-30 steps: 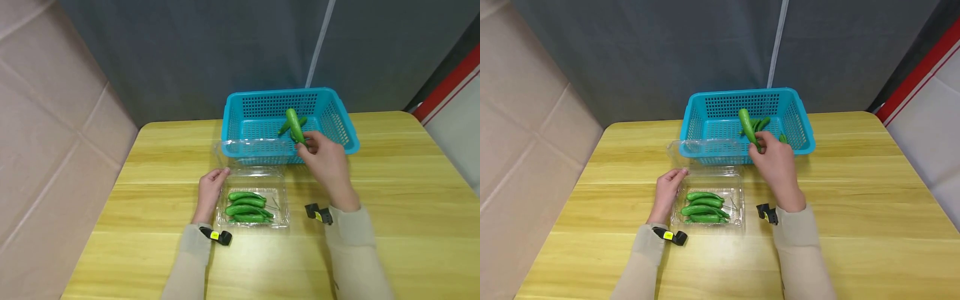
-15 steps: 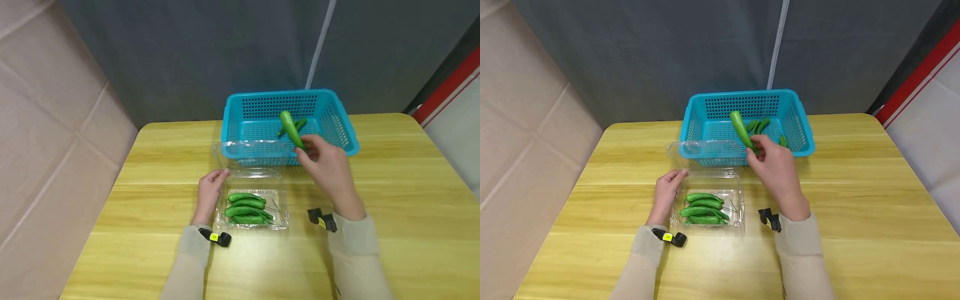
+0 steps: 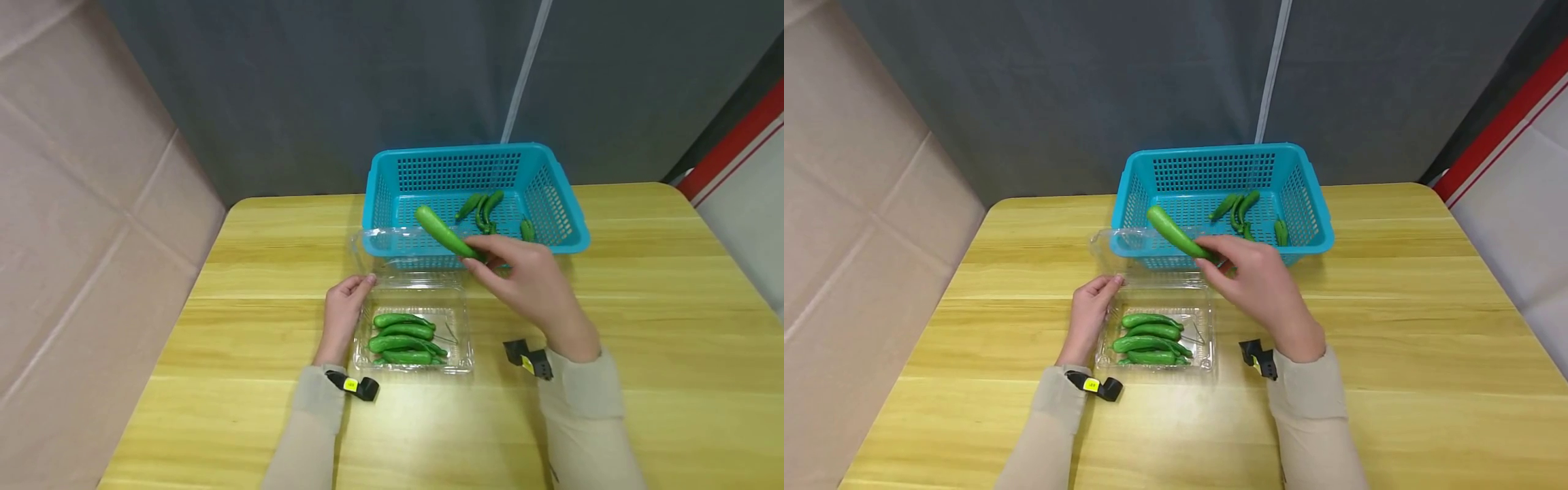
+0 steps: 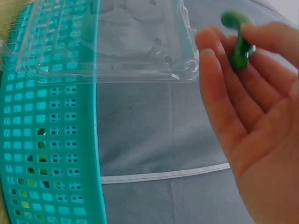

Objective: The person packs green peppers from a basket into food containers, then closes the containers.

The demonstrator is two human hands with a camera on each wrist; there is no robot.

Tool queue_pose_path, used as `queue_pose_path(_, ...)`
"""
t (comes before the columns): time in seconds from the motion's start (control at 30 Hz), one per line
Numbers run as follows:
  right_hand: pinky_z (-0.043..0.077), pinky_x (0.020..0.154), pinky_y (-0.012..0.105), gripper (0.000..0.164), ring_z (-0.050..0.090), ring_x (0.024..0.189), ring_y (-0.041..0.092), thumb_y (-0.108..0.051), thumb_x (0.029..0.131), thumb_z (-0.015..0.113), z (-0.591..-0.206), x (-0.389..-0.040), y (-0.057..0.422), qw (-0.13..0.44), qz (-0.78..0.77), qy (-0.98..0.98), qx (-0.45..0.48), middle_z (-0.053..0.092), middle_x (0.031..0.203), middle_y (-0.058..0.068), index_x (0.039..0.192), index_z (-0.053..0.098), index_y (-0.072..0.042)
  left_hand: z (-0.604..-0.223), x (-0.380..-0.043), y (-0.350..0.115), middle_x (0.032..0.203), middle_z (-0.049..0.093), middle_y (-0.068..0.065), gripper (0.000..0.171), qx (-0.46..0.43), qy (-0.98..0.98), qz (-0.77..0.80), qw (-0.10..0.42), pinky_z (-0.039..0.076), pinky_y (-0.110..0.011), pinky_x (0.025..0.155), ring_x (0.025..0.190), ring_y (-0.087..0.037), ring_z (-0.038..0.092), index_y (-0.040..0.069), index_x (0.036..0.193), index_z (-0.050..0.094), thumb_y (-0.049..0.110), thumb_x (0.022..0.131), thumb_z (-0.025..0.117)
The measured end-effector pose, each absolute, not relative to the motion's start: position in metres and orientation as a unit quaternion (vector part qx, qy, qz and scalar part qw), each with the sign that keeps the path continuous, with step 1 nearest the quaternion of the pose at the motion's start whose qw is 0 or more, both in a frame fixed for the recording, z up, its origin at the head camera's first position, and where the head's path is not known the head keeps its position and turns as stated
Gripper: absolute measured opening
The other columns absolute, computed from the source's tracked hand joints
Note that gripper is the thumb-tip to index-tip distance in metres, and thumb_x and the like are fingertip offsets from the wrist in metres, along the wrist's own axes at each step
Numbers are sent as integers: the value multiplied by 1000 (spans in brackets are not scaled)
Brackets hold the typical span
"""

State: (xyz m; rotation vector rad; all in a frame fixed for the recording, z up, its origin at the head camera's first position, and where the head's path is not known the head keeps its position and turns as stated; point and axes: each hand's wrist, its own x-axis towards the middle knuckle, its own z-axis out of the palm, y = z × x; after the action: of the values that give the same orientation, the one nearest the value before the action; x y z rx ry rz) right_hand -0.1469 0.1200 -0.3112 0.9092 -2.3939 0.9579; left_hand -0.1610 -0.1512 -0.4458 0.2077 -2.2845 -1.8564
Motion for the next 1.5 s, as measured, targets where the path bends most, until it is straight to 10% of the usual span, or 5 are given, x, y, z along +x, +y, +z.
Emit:
queue_pose_path(0.6,40,52,21,23,45,61,4,-25,82,65,-314,-148,115,57,296,-885,355,57,81,-14,105,66,-19,-452,-163,-153,46,38,3,39,59,-769,-628,105,23,-24,34,39,-9,30,9,87,70,46,79,62)
queue_pose_path(1.5,39,61,25,25,45,61,7,-21,84,63,-346,-168,91,-113,203,-900,368,65,101,2,107,65,-12,-453,-165,-153,46,38,2,38,69,-772,-624,102,25,-24,35,40,-10,31,14,83,70,51,77,62)
